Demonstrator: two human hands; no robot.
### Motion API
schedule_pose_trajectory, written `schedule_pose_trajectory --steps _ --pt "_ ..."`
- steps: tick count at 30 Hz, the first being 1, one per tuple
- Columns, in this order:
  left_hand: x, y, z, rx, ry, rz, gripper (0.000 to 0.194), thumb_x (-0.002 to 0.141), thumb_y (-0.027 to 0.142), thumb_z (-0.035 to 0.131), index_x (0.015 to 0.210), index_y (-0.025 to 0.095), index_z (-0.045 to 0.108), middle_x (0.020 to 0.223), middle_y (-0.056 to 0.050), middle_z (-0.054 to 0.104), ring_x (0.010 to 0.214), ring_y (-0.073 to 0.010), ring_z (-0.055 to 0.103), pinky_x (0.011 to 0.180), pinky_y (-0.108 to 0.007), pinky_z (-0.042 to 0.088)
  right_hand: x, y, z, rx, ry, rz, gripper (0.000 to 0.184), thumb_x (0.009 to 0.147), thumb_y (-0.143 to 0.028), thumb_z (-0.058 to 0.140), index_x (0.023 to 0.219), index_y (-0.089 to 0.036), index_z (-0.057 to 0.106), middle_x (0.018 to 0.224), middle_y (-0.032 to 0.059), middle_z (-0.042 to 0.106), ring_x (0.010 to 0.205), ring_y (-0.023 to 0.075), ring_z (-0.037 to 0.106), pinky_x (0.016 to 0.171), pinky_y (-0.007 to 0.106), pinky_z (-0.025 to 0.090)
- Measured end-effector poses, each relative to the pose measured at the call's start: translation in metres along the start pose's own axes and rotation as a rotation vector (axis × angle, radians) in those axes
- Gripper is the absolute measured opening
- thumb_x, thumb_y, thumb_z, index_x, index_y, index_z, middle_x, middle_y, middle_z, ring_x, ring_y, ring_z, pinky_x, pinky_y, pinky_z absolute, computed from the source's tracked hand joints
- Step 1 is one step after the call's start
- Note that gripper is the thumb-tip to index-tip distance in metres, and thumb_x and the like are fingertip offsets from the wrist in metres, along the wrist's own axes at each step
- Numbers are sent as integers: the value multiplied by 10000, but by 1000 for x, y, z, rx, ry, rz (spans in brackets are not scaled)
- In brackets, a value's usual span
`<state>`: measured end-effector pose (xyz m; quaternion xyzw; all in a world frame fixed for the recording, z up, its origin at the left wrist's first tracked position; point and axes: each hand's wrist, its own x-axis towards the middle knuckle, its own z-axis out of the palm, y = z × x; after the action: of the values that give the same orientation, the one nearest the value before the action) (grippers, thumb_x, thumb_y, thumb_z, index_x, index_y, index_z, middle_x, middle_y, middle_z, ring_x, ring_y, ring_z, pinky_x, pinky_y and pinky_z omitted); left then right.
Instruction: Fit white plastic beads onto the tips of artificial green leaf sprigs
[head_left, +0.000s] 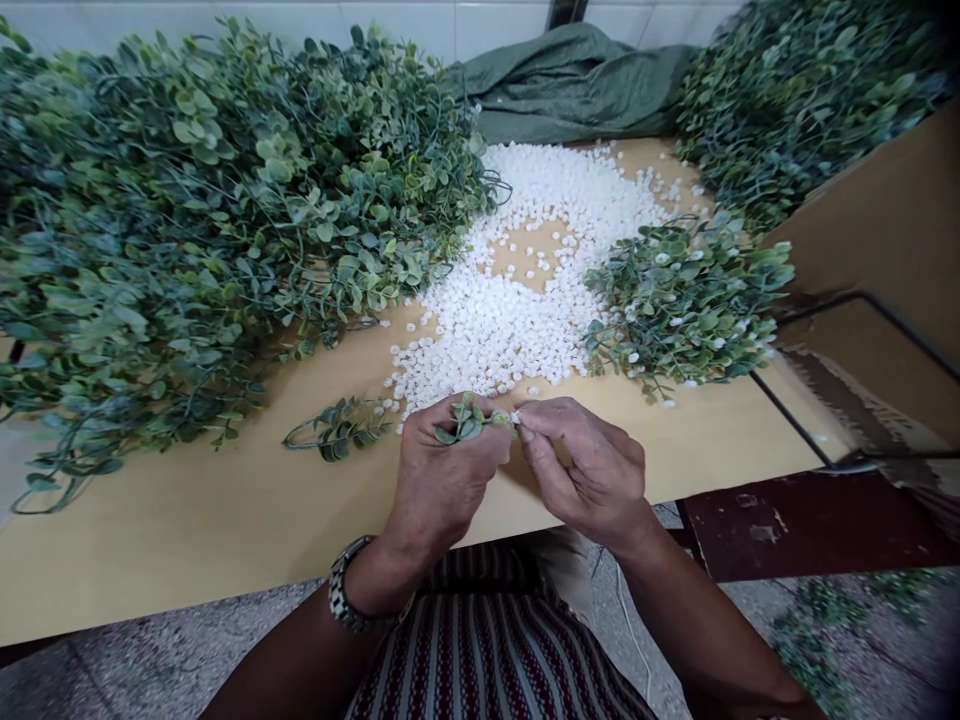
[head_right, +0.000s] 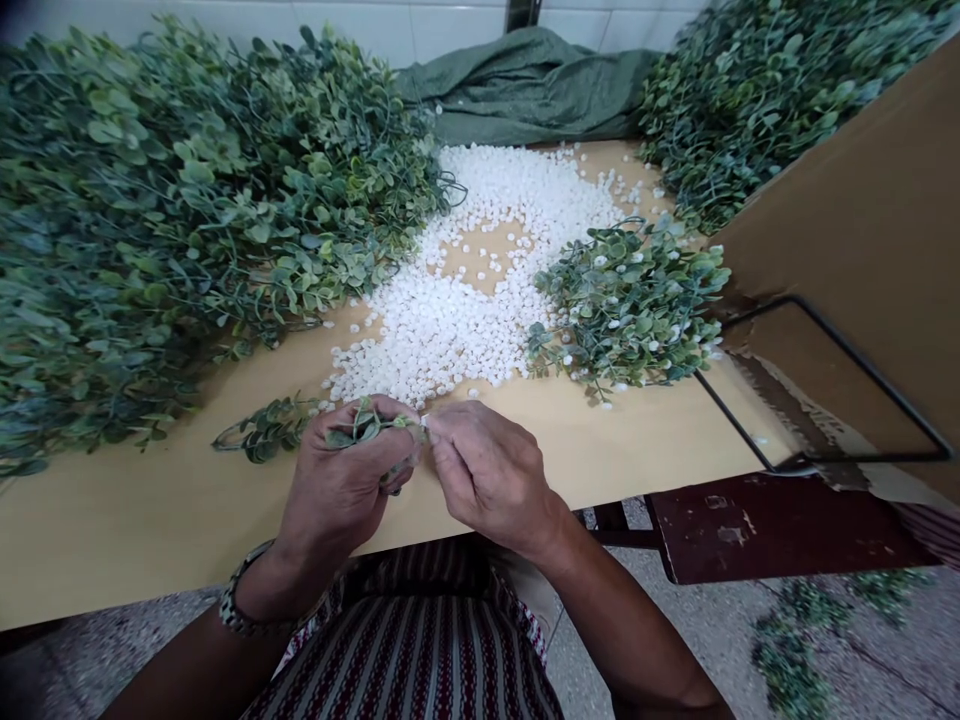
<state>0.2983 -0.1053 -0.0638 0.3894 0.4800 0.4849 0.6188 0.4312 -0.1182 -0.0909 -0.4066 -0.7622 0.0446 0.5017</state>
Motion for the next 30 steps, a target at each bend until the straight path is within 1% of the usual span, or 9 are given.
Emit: schedule_pose_trajectory --steps 3,9,13,16,21,23,25,27,30 --pt "1 0 0 56 6 12 112 617 125 548 522 184 548 428 79 426 396 -55 307 395 -220 248 -2 2 1 -2 -8 -19 247 815 -37 527 1011 -158 618 811 65 710 794 176 692 707 317 610" --pt "2 -2 -1 86 28 12 109 610 111 549 528 183 544 432 85 421 395 -47 292 385 -208 242 -5 6 4 0 -11 -55 234 802 -12 538 987 -131 618 800 84 708 782 186 695 734 329 619" --pt "3 -1 1 92 40 12 121 623 116 581 532 178 530 473 75 450 408 -43 298 374 -195 237 -4 7 5 1 -7 -56 255 809 -17 528 1006 -151 617 791 65 706 771 178 696 724 327 620" --pt "2 0 3 131 53 32 141 632 126 594 532 180 511 464 77 438 396 -42 290 364 -192 236 -6 8 5 -11 -13 -47 292 810 -22 520 1049 -159 616 815 64 709 809 189 702 735 340 623" --pt "1 -3 2 161 49 37 127 636 133 590 556 186 506 462 80 463 375 -41 298 355 -193 227 -9 10 3 -78 -27 -112 322 807 -24 526 1097 -143 600 884 98 712 876 213 695 779 375 617" --pt "2 -3 -1 133 -13 0 93 643 141 604 589 182 539 480 81 477 372 -36 290 353 -194 217 -6 9 -1 -54 -47 -68 296 822 -31 522 1078 -153 606 878 86 710 853 193 689 762 350 610" --pt "3 -2 -4 101 -92 -41 56 660 162 618 629 176 573 504 74 500 371 -34 294 354 -198 210 -1 6 -7 16 -57 54 250 840 -55 530 1045 -169 617 869 63 705 806 162 677 725 310 593" --pt "3 0 -5 67 -138 -69 53 661 165 625 653 175 574 516 73 508 373 -35 307 361 -201 211 6 4 -14 85 -45 164 203 843 -84 560 1014 -172 625 863 48 694 787 144 658 713 290 566" --pt "2 2 -6 47 -168 -56 104 652 145 631 672 186 538 512 89 469 387 -40 301 387 -201 233 15 1 -20 161 -66 162 162 828 -110 603 977 -165 631 857 48 674 811 149 632 724 298 532"
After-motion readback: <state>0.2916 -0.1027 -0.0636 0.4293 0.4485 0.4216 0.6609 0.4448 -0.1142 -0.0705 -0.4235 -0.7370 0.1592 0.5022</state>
